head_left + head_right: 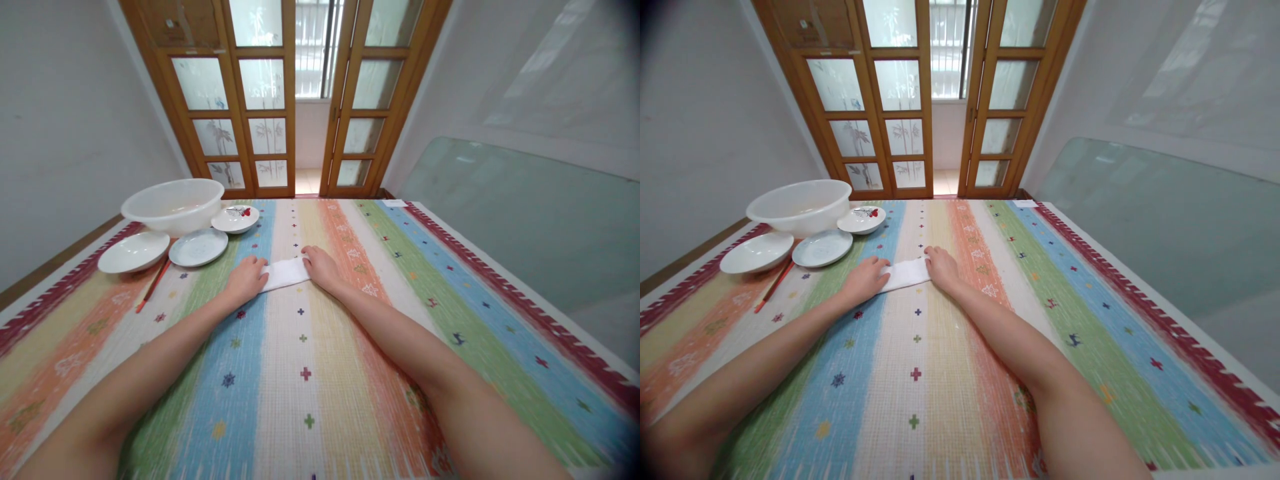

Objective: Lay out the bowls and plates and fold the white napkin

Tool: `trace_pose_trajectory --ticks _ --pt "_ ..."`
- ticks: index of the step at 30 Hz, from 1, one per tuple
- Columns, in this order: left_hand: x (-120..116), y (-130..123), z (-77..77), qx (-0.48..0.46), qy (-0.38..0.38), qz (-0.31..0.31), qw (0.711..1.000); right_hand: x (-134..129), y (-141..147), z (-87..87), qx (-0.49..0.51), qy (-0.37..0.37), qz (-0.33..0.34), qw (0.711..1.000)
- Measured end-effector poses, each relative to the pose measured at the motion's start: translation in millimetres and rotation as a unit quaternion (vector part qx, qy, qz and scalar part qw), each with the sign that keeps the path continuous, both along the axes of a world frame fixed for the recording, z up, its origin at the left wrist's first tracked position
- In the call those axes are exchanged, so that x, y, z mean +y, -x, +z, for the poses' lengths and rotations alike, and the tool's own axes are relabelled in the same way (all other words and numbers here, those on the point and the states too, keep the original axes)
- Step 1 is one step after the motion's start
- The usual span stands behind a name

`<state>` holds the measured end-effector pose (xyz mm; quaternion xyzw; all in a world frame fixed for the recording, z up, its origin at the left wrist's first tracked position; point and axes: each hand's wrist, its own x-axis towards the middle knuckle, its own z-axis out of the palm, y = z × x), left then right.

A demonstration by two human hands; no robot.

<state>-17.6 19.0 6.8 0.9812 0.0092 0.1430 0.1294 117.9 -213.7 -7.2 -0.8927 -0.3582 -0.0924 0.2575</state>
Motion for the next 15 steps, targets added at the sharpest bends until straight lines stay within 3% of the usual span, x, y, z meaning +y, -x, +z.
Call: trace_pose_trajectory --ticks 5,11,15 --pt "-11.4 -17.6 1.8 -0.026 -0.014 -0.020 0.999 -3.6 9.7 13.1 -0.081 -0.007 0.020 0.997" --pt "-17.2 -44.7 -1.9 0.038 0.000 -0.011 0.999 -12.1 22.1 14.0 -0.061 0.024 0.236 0.969" --pt "-16.6 -51.4 4.8 0.093 0.057 -0.031 0.994 -14.6 19.9 10.8 -0.031 0.015 0.278 0.960"
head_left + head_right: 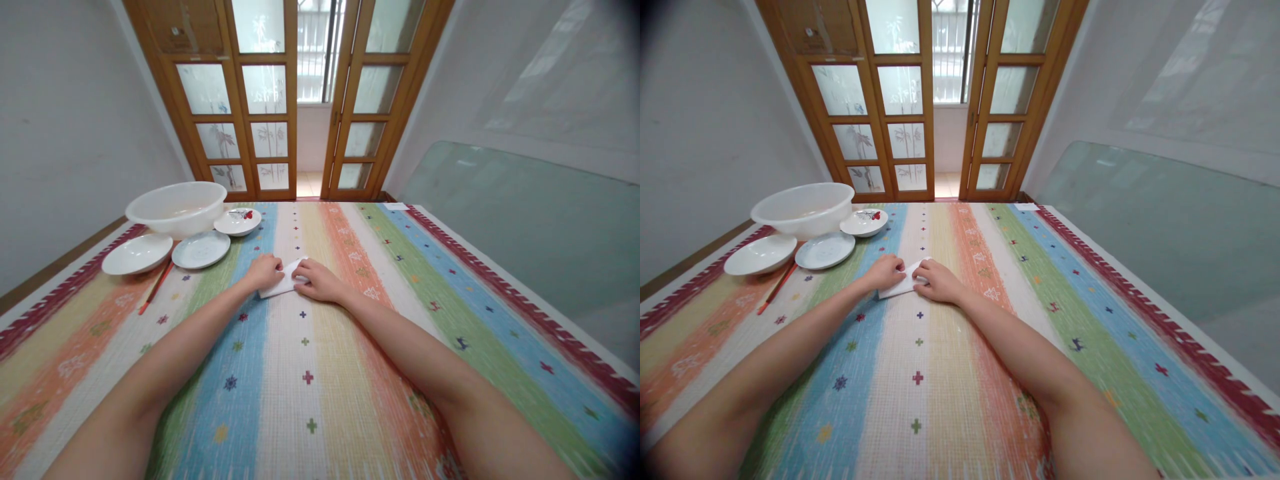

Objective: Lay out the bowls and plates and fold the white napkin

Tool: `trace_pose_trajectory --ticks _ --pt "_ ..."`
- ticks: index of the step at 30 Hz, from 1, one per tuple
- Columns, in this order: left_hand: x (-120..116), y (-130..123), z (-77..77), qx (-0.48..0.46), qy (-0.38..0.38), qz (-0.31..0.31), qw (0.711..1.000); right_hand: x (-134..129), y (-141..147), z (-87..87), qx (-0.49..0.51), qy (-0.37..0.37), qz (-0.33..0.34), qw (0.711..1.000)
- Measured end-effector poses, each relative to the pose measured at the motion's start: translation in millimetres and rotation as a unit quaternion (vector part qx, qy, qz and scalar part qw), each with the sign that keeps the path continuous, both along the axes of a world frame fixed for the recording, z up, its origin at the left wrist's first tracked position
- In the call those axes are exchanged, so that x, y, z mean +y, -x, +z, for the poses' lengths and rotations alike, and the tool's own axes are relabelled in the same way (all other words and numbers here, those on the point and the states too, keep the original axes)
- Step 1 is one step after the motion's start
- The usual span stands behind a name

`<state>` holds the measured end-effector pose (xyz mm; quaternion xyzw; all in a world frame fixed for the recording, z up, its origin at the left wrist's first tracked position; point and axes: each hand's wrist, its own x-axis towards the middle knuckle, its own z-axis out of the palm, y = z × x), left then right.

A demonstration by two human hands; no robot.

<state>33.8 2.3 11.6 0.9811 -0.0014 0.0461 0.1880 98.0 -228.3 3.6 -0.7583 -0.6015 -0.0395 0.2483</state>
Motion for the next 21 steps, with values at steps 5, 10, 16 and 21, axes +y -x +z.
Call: trace_pose_trajectory --ticks 5,10,16,21 --pt "-7.0 5.6 6.0 0.042 0.254 0.028 0.966 -0.7 -0.3 4.6 0.022 -0.014 -0.002 1.000" --pt "-20.2 9.3 6.8 0.049 0.526 0.069 0.846 1.4 3.3 1.0 0.053 -0.042 -0.059 0.996" --pt "-26.2 16.4 17.5 0.003 0.619 0.013 0.785 6.5 3.8 -1.6 0.093 -0.141 -0.128 0.977" --pt "-26.5 21.8 21.0 -0.033 0.608 0.006 0.793 10.5 1.3 0.0 0.194 -0.216 -0.137 0.947"
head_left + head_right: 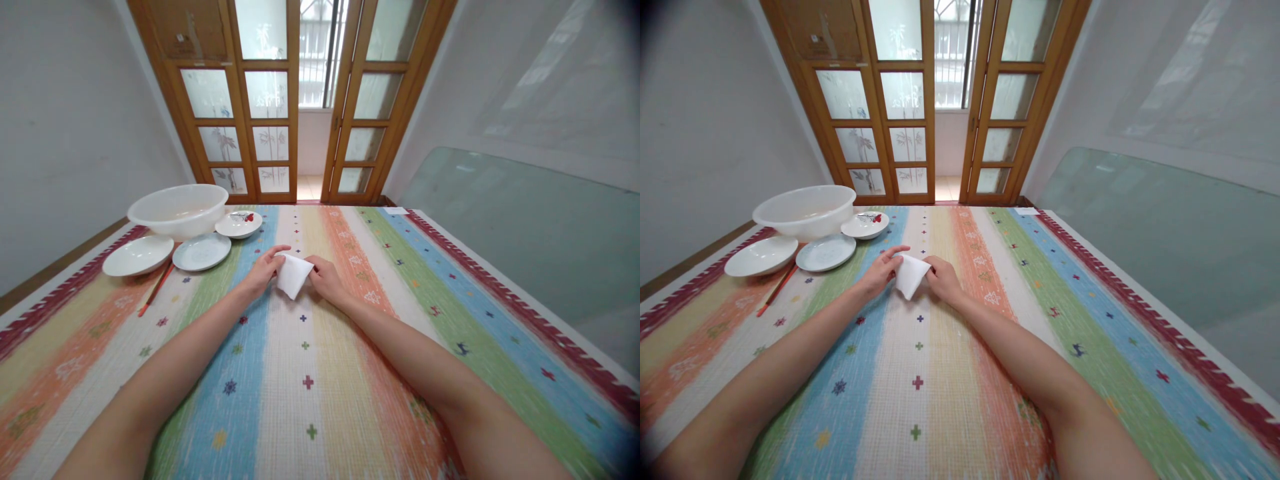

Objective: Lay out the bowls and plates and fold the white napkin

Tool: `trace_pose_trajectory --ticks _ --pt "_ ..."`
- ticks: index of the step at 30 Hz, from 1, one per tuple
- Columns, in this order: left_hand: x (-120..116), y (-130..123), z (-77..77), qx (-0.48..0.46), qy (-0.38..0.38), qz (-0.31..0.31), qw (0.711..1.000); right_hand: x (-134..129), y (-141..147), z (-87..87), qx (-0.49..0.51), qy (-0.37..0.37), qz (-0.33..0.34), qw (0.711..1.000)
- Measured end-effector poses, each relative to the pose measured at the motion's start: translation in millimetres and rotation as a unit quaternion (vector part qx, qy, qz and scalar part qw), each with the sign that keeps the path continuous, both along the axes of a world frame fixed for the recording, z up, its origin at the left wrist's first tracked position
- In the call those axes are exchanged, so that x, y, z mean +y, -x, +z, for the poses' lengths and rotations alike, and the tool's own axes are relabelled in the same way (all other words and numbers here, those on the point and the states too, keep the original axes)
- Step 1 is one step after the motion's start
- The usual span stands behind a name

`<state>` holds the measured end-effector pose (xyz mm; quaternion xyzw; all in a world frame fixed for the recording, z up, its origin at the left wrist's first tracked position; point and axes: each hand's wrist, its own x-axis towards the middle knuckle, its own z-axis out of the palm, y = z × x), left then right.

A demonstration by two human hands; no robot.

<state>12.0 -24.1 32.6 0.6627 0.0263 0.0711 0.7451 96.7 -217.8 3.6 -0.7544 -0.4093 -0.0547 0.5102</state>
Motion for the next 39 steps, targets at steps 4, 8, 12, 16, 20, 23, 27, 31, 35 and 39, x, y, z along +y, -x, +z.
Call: trace_pose_trajectory --ticks 4,8,12,16,20,23,27,31,35,39 --pt "-3.0 0.3 -1.1 -0.041 -0.039 0.014 0.998 4.8 -3.6 -4.2 0.112 -0.048 0.049 0.991" --pt "-4.0 0.4 -1.5 -0.080 -0.175 0.055 0.980 9.9 -1.9 -5.6 0.246 -0.083 0.100 0.961" --pt "-1.7 0.7 -1.1 -0.122 -0.304 0.092 0.940 12.0 5.2 -1.4 0.335 -0.118 0.101 0.929" --pt "-0.1 -1.0 -2.8 -0.155 -0.284 0.094 0.942 10.9 6.8 4.4 0.386 -0.139 0.097 0.907" --pt "-1.0 -4.0 -7.5 -0.109 -0.188 0.072 0.973 8.2 0.9 9.4 0.409 -0.192 0.057 0.890" --pt "-3.9 -3.7 -9.4 -0.090 -0.196 0.107 0.971 9.3 0.2 8.2 0.392 -0.153 0.050 0.906" --pt "-9.7 -0.2 -9.7 -0.075 -0.196 0.101 0.972 15.2 5.8 0.3 0.305 -0.101 0.051 0.946" --pt "-14.2 0.2 -15.4 -0.050 -0.157 0.079 0.983 16.5 7.9 -2.3 0.300 -0.125 0.046 0.945" --pt "-17.7 -2.3 -26.2 -0.031 -0.168 0.063 0.983 13.4 7.8 2.7 0.345 -0.184 0.030 0.920" --pt "-21.4 -2.6 -33.5 -0.065 -0.195 0.068 0.976 15.1 9.5 4.2 0.400 -0.206 0.023 0.893"
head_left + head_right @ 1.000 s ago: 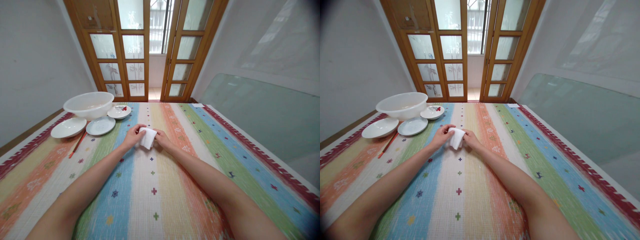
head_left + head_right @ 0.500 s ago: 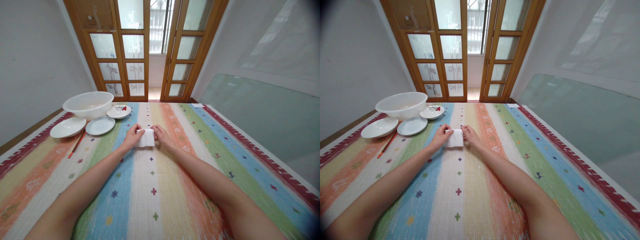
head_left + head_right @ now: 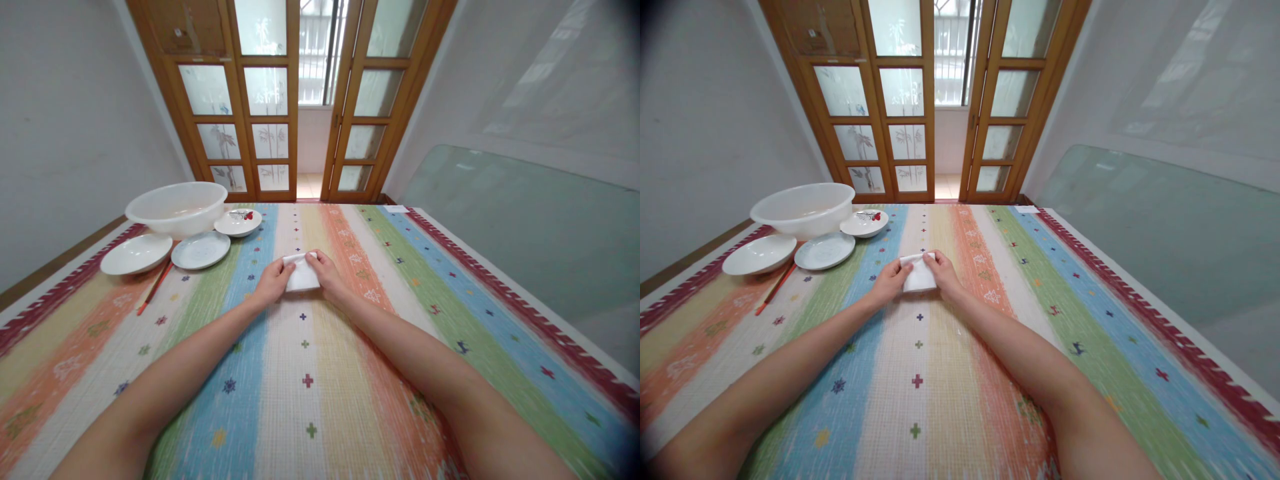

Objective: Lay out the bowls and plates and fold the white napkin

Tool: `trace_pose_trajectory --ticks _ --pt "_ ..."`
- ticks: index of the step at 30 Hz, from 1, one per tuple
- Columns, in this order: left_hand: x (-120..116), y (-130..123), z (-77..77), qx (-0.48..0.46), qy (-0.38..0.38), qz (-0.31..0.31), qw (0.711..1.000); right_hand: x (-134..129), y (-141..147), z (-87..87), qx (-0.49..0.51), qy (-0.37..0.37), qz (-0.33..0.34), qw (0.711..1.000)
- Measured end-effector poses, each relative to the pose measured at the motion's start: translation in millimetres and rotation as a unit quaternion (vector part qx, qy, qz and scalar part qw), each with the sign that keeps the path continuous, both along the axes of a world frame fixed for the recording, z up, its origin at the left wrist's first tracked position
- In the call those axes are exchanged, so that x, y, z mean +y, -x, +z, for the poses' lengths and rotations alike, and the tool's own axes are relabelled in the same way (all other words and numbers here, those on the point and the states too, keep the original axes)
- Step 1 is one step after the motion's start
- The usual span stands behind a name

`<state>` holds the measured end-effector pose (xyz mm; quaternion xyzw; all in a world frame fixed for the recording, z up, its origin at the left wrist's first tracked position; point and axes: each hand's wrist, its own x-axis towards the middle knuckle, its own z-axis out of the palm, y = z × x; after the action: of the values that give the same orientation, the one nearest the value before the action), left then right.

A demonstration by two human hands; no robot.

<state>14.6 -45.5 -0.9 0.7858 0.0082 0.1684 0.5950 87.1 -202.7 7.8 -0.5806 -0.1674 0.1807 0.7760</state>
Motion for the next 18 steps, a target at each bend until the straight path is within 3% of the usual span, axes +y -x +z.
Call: trace_pose_trajectory --ticks 4,7,13,18 --pt "-2.6 2.8 -0.7 -0.022 -0.026 0.016 0.999 3.7 0.9 -5.3 0.021 -0.003 0.027 0.999" --pt "-4.7 5.4 3.8 -0.019 -0.026 0.015 0.999 2.2 -0.3 -7.0 -0.035 0.039 0.008 0.999" --pt "-1.6 3.1 12.3 0.045 0.068 -0.018 0.996 -5.5 -2.3 -0.6 -0.190 0.124 0.014 0.974" --pt "4.9 1.0 13.2 0.012 0.066 -0.003 0.998 -4.1 -6.3 -4.8 -0.109 0.084 0.005 0.991"
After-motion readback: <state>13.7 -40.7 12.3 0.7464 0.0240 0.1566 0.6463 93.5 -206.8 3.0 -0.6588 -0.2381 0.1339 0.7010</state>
